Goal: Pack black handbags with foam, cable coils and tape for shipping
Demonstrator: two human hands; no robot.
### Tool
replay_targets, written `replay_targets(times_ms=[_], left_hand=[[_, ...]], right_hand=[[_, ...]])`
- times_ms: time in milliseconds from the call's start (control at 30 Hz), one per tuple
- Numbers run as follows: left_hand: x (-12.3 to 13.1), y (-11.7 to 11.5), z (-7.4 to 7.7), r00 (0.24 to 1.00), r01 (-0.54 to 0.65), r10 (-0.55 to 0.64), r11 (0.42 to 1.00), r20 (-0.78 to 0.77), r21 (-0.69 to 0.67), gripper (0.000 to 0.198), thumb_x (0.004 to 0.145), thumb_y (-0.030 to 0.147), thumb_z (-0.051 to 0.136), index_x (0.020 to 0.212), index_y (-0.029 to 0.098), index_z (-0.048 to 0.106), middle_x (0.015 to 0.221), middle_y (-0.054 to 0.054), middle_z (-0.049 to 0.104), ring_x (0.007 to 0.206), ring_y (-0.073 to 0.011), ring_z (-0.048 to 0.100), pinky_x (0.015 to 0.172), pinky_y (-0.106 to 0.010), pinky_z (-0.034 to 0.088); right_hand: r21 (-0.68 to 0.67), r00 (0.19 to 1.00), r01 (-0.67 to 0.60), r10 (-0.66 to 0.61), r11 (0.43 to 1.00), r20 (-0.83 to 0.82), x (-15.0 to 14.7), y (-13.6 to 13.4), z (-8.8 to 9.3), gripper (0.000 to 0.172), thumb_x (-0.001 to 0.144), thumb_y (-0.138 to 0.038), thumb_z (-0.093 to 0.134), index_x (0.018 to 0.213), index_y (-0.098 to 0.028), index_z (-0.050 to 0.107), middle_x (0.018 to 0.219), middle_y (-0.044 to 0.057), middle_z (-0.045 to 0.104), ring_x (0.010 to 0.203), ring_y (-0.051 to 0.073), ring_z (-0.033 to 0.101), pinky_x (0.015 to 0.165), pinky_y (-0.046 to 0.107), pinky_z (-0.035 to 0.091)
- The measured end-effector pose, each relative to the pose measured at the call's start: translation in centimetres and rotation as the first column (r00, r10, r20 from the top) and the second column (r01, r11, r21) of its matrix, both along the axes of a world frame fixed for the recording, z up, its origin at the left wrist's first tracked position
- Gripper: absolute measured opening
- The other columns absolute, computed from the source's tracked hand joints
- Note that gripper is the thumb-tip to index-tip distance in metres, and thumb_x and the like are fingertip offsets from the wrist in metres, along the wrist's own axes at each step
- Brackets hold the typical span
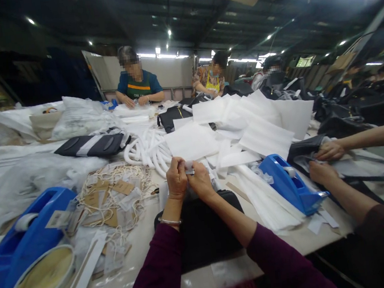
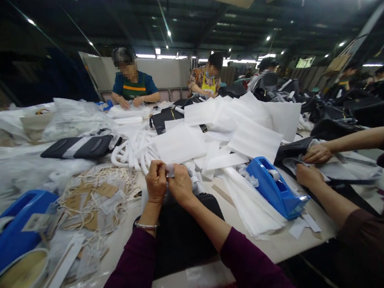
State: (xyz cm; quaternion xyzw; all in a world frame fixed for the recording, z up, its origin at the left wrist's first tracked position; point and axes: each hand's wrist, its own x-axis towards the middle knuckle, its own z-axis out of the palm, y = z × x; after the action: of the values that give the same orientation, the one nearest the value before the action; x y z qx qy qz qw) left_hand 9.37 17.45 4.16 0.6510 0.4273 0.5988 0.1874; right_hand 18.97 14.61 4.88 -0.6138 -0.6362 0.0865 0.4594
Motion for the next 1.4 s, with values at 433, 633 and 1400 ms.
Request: replay_targets(times_ms=[433,633,1400], left_hand=[[-0.7,0.4,-2.8,0.743,-0.132,-0.029,0.973,-0.669,-0.189,0.041,0.072,0.022,0.063,0.113,0.019,0.06,0.129,-0.011,0.053,0.125,-0.03,0.042,0.109,-0.043,0.03],[-0.3,0.9,-3.0,0.713,-0.135,-0.067,0.964,-0.698,-0.231,0.033,0.08,0.017,0.056,0.113,0.018,0.06,0.128,-0.011,0.056,0.121,-0.0254,0.049,0.108,-0.042,0.028],[-0.9,0.8,-2.6,0.798,-0.053,-0.1,0.971,-0.594,-0.234,0.03,0.069,-0.001,0.046,0.082,0.021,0.062,0.121,-0.005,0.063,0.122,-0.0157,0.051,0.106,-0.037,0.031]], right_hand=[[0.089,0.932,-0.18,0.199,0.98,-0.303,1.3,0.2,-0.5,0.018,0.082,-0.033,0.061,0.078,-0.018,0.071,0.075,-0.002,0.066,0.071,0.014,0.058,0.072,0.025,0.043],[0.168,0.978,-0.209,0.206,0.963,0.033,1.1,-0.9,-0.6,0.026,0.086,-0.008,0.05,0.085,-0.019,0.073,0.084,0.001,0.066,0.084,0.015,0.06,0.079,0.024,0.043],[0.246,0.721,-0.605,0.39,0.758,0.573,2.8,-12.5,-2.7,0.024,0.094,-0.01,0.044,0.095,-0.014,0.067,0.089,0.007,0.07,0.092,0.018,0.063,0.078,0.03,0.05]])
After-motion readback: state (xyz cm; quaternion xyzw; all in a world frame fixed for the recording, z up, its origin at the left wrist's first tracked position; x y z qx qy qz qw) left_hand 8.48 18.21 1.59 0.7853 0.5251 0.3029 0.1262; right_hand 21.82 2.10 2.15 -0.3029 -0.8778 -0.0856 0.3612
